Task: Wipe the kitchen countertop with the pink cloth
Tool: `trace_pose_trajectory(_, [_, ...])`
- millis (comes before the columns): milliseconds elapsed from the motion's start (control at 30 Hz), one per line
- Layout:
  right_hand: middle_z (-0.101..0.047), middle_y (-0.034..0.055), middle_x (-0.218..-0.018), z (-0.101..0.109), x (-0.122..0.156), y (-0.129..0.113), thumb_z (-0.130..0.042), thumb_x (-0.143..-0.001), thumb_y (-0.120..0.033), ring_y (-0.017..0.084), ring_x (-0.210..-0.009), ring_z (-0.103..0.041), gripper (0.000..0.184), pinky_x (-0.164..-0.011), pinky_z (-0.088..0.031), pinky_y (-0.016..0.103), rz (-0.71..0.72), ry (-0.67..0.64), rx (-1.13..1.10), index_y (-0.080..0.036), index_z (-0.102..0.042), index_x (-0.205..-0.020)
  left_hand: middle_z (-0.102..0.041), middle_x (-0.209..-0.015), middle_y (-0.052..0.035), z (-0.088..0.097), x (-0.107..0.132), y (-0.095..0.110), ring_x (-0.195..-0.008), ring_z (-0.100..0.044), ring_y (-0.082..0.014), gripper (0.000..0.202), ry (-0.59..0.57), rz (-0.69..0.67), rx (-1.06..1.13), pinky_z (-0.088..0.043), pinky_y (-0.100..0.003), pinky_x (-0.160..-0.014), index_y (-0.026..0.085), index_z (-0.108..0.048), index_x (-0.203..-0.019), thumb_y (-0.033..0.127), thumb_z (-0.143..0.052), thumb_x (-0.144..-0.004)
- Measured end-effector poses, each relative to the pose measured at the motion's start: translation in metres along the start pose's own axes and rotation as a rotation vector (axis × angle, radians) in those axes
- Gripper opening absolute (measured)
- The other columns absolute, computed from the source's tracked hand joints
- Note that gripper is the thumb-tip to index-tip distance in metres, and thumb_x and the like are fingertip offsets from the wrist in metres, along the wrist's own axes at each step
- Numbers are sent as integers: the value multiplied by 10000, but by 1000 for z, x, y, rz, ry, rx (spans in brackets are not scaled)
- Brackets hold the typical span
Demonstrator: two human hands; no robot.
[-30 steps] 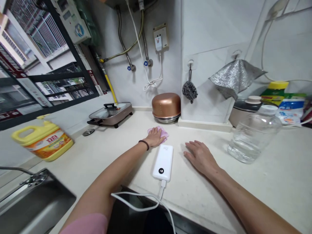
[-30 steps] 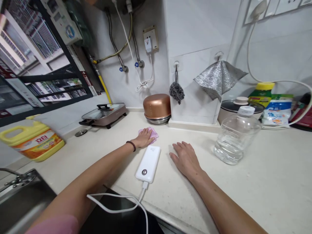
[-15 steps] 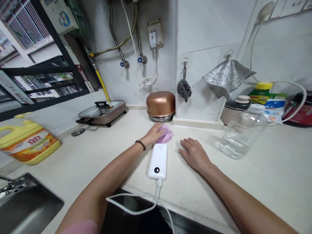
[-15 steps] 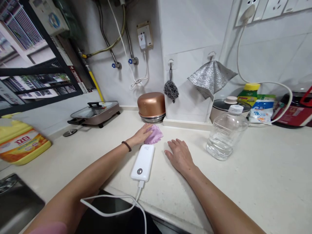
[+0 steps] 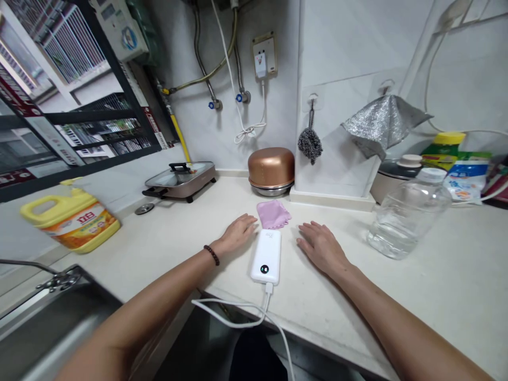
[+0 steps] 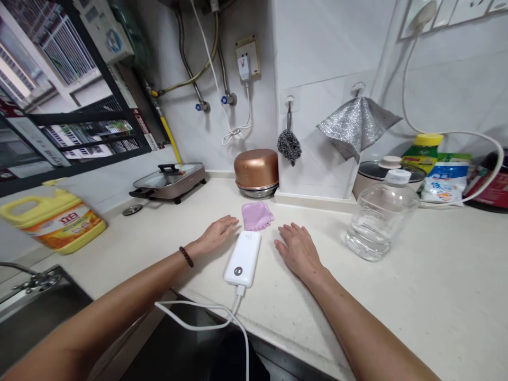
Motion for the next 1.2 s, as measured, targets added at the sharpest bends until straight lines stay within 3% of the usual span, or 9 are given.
trace_pose_trajectory(100, [-583, 132, -1425, -2, -1, -4, -457, -989, -357, 326, -1421, -408, 440, -1174, -296, 540, 25, -7, -1, -145, -621, -1338, -605, -1402, -99, -7, -31, 10, -1358, -489, -219, 469, -47, -58, -13, -301, -365, -1206, 159, -621, -1318, 345, -324, -1006])
trace_pose_trajectory(200, [-584, 132, -1424, -1, 0, -2, -467, -987, -362, 320, -1420, -411, 448, -1178, -297, 530, 34, -6, -4, -140, -613, -1347, -520, -1501, -62, -26, -67, 22, -1415, -420, -189, 488, -148, -102, -27, -281, -326, -1207, 174, -570, -1394, 299, -348, -978])
trace_pose_trajectory(300, [-592, 136, -1414, 1, 2, 6, -479, -983, -369, 317, -1415, -418, 453, -1180, -301, 521, 10, -14, -3, -134, -611, -1347, -580, -1448, -18, -40, -90, 26, -1352, -491, -183, 476, -252, -88, -34, -332, -305, -1162, 227, -616, -1354, 295, -369, -953])
trace_pose_trajectory(400, [-595, 134, -1410, 2, 3, 10, -494, -975, -368, 312, -1417, -417, 446, -1182, -299, 515, 5, -18, -6, -145, -615, -1342, -677, -1318, -23, -35, -93, 9, -1227, -589, -212, 422, -254, -1, -107, -395, -310, -1094, 253, -699, -1233, 345, -407, -942])
trace_pose_trajectory(600, [-602, 151, -1394, -2, 4, 7, -514, -962, -358, 313, -1416, -416, 435, -1171, -316, 509, 34, -22, -48, -148, -628, -1326, -738, -1142, -67, 11, -52, -56, -1055, -663, -238, 354, -204, 259, -400, -471, -313, -921, 250, -756, -1079, 335, -441, -940])
trace_pose_trajectory(733, [-610, 163, -1379, -1, 4, 6, -524, -955, -361, 324, -1400, -432, 450, -1163, -328, 499, 44, -15, -35, -122, -629, -1321, -714, -1135, -99, 32, -16, -76, -1061, -649, -250, 345, -144, 336, -508, -469, -326, -917, 226, -724, -1131, 338, -454, -946])
trace_pose_trajectory(833, [-622, 156, -1366, -1, 3, 4, -521, -953, -369, 334, -1379, -453, 447, -1146, -350, 502, 45, -12, -15, -129, -638, -1312, -683, -1122, -123, 32, 3, -69, -1085, -626, -244, 323, -139, 320, -552, -453, -329, -960, 189, -684, -1128, 319, -436, -967])
trace_pose_trajectory(1000, [-635, 157, -1346, -1, 3, 0, -525, -947, -375, 332, -1358, -478, 439, -1131, -371, 495, 47, -12, -14, -137, -653, -1293, -620, -1200, -153, 20, 29, -35, -1072, -621, -262, 300, -164, 343, -555, -467, -382, -943, 167, -580, -1181, 314, -404, -987])
trace_pose_trajectory(1200, [-643, 148, -1337, 0, 4, 2, -517, -946, -374, 330, -1350, -487, 421, -1125, -373, 514, 44, 1, -49, -163, -660, -1281, -691, -1115, -135, 14, 71, 5, -1039, -651, -272, 318, -256, 213, -516, -463, -416, -955, 195, -608, -1109, 311, -334, -999])
Point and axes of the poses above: each hand's wrist, its own x-axis away from the middle knuckle, its own z-axis out of the back of the hand, y = z × x, the point moved 5 cm from there along -x, towards the middle knuckle
